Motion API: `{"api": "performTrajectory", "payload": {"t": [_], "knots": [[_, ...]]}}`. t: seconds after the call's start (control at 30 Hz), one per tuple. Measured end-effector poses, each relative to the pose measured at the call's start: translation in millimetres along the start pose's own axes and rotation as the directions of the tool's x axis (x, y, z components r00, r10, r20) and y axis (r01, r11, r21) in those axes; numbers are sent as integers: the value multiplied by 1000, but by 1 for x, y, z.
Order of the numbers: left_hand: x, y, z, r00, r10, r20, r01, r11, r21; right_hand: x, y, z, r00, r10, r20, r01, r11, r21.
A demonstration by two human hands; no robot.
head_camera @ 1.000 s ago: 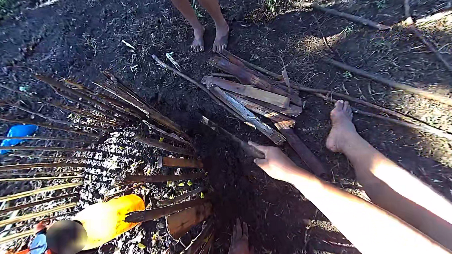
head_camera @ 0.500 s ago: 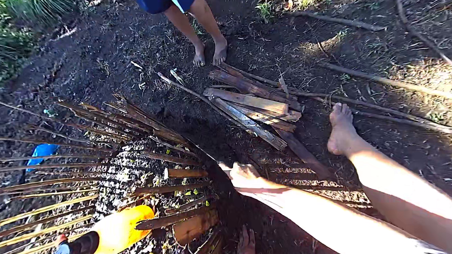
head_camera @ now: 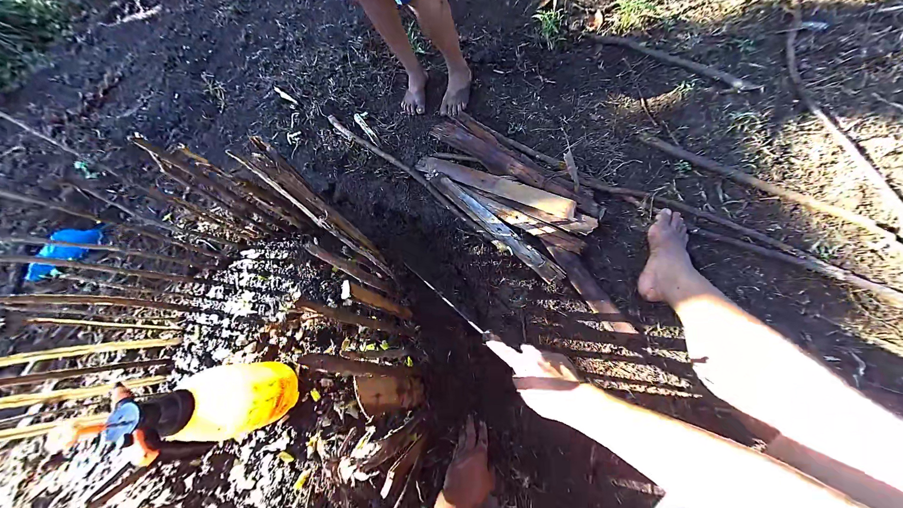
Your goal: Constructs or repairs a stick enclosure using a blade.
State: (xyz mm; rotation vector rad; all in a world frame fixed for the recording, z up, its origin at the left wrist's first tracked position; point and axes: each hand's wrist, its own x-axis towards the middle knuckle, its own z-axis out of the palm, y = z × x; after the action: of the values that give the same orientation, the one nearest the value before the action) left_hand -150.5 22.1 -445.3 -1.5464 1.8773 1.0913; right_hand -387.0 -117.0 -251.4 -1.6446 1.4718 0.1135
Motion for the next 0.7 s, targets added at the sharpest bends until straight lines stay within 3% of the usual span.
{"api": "performTrajectory", "payload": {"t": [0.13,0.23,0.3,0.33,0.4,0.47,0.5,0.57,0.63,0.7], "knots": [[1,1,0,1000,-5,-21,4,1000,-21,-86,54,-6,984,160,-83,-125,937,327],[-5,-4,12,998,0,-55,4,998,59,-145,36,-42,913,351,-207,-219,851,477],[-14,-9,22,993,9,-122,4,994,107,-151,-19,-70,864,365,-347,-171,860,480],[-20,-12,29,988,-3,-152,21,993,114,-144,-68,-85,834,418,-360,-192,831,522],[-33,-18,36,988,-39,-147,57,991,121,-131,-173,-111,757,588,-285,-254,666,701],[-43,-22,32,984,-62,-164,79,992,103,-130,-200,-113,729,637,-250,-287,616,733],[-46,-21,26,975,-73,-210,89,994,69,-136,-185,-106,760,599,-254,-275,650,709],[-51,-6,11,929,-27,-370,11,999,-45,-159,-95,-72,877,420,-232,-215,776,593],[-46,30,-14,811,117,-573,-240,960,-145,-172,-10,-38,936,321,-143,-227,862,452],[-52,73,-35,741,300,-601,-490,853,-178,-184,2,-18,953,286,-98,-266,948,173]]}}
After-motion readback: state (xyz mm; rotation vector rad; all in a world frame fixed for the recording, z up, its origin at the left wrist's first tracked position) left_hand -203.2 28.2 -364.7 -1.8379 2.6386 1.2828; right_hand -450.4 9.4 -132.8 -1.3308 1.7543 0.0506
